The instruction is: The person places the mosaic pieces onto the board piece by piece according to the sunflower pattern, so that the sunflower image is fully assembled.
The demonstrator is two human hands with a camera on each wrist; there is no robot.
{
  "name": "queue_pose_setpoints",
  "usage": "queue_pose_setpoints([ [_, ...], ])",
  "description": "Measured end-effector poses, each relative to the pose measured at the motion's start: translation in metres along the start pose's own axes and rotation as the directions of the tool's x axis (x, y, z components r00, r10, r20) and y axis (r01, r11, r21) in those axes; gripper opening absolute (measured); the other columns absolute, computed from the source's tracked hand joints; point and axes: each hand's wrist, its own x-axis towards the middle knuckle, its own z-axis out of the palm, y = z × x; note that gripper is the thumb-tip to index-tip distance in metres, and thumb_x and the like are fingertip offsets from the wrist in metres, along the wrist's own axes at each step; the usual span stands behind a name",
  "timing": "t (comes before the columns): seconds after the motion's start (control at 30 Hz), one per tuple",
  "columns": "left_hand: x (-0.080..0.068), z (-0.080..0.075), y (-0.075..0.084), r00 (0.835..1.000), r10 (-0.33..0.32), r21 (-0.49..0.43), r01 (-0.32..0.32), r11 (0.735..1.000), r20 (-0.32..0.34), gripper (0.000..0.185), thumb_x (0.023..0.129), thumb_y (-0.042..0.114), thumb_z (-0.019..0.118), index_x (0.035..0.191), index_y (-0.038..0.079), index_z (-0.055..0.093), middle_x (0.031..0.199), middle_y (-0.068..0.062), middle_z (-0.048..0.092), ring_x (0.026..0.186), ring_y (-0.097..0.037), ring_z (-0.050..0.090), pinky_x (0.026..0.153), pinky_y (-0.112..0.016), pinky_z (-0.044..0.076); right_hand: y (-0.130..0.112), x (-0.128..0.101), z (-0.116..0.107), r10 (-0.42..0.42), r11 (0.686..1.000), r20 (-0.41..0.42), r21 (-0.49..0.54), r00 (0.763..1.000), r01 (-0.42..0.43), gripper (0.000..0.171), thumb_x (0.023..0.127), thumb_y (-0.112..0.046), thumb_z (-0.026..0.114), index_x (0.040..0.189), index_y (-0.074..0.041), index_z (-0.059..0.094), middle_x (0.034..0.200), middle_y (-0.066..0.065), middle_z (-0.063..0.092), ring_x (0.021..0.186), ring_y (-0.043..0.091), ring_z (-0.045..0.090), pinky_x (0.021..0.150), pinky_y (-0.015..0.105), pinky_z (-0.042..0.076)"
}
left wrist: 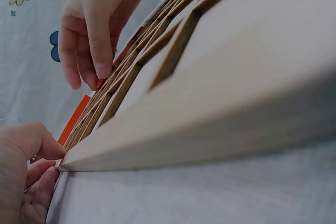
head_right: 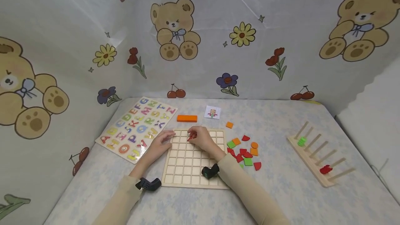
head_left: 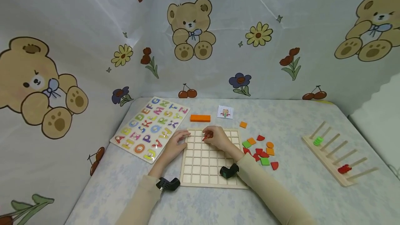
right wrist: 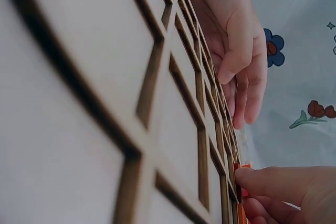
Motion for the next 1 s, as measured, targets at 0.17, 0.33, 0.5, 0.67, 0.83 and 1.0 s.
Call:
queue_pose_setpoints([
  [0.17, 0.0003, 0.0, 0.0001, 1.0, -0.011, -0.002, 0.011, 1.0, 0.004, 0.043, 0.081, 0.001, 0.06, 0.122, 0.012, 0.063, 0.139, -0.002, 0.05, 0.132, -0.02, 0.045, 0.113, -0.039, 0.04, -0.0013, -0.0008, 0.0016, -0.004, 1.0, -0.013, -0.022, 1.0, 0.004, 0.029, 0.079, 0.001, 0.072, 0.107, 0.003, 0.066, 0.09, 0.014, 0.067, 0.076, 0.017, 0.06, 0.067, 0.021, 0.052],
  [0.33, 0.0033, 0.0007, 0.0006, 1.0, -0.006, 0.003, 0.006, 1.0, 0.011, 0.042, 0.082, 0.002, 0.059, 0.122, 0.013, 0.063, 0.137, 0.0, 0.051, 0.132, -0.017, 0.045, 0.113, -0.036, 0.04, -0.0015, -0.0019, 0.0007, -0.015, 0.999, -0.029, -0.046, 0.999, 0.014, 0.028, 0.079, 0.002, 0.071, 0.107, 0.003, 0.066, 0.091, 0.014, 0.067, 0.077, 0.018, 0.06, 0.067, 0.023, 0.053],
  [0.5, 0.0029, 0.0008, 0.0007, 1.0, 0.002, 0.01, -0.003, 1.0, 0.006, 0.043, 0.081, -0.001, 0.06, 0.122, 0.01, 0.063, 0.138, -0.004, 0.051, 0.132, -0.02, 0.045, 0.112, -0.037, 0.041, -0.0024, -0.0018, 0.0016, -0.022, 0.999, -0.011, -0.049, 1.0, 0.021, 0.028, 0.08, 0.002, 0.07, 0.108, 0.003, 0.066, 0.093, 0.013, 0.069, 0.079, 0.019, 0.062, 0.069, 0.023, 0.054],
  [0.67, 0.002, -0.0005, 0.0021, 1.0, 0.003, 0.016, -0.003, 1.0, 0.001, 0.042, 0.081, -0.001, 0.06, 0.122, 0.009, 0.063, 0.138, -0.005, 0.05, 0.131, -0.022, 0.046, 0.112, -0.039, 0.041, -0.003, -0.0011, 0.003, -0.023, 0.998, -0.008, -0.053, 1.0, 0.022, 0.029, 0.081, 0.003, 0.068, 0.11, 0.002, 0.066, 0.094, 0.013, 0.069, 0.08, 0.018, 0.062, 0.07, 0.023, 0.054],
  [0.83, 0.0027, -0.0016, -0.0006, 1.0, -0.004, 0.016, 0.004, 1.0, -0.004, 0.041, 0.082, -0.001, 0.061, 0.122, 0.011, 0.063, 0.138, -0.004, 0.051, 0.131, -0.02, 0.045, 0.112, -0.038, 0.041, -0.003, -0.0002, 0.0038, -0.016, 1.0, -0.018, -0.024, 1.0, 0.016, 0.029, 0.08, 0.003, 0.069, 0.109, 0.004, 0.066, 0.092, 0.015, 0.068, 0.079, 0.019, 0.062, 0.07, 0.023, 0.054],
  [1.0, 0.0017, -0.001, -0.0013, 1.0, -0.001, -0.008, 0.001, 1.0, -0.003, 0.042, 0.081, -0.002, 0.061, 0.122, 0.008, 0.063, 0.139, -0.007, 0.05, 0.132, -0.022, 0.045, 0.113, -0.041, 0.04, -0.0029, 0.0001, 0.004, -0.001, 0.999, -0.031, -0.036, 1.0, 0.0, 0.026, 0.079, 0.001, 0.071, 0.105, 0.003, 0.067, 0.085, 0.013, 0.065, 0.073, 0.015, 0.057, 0.066, 0.021, 0.051],
])
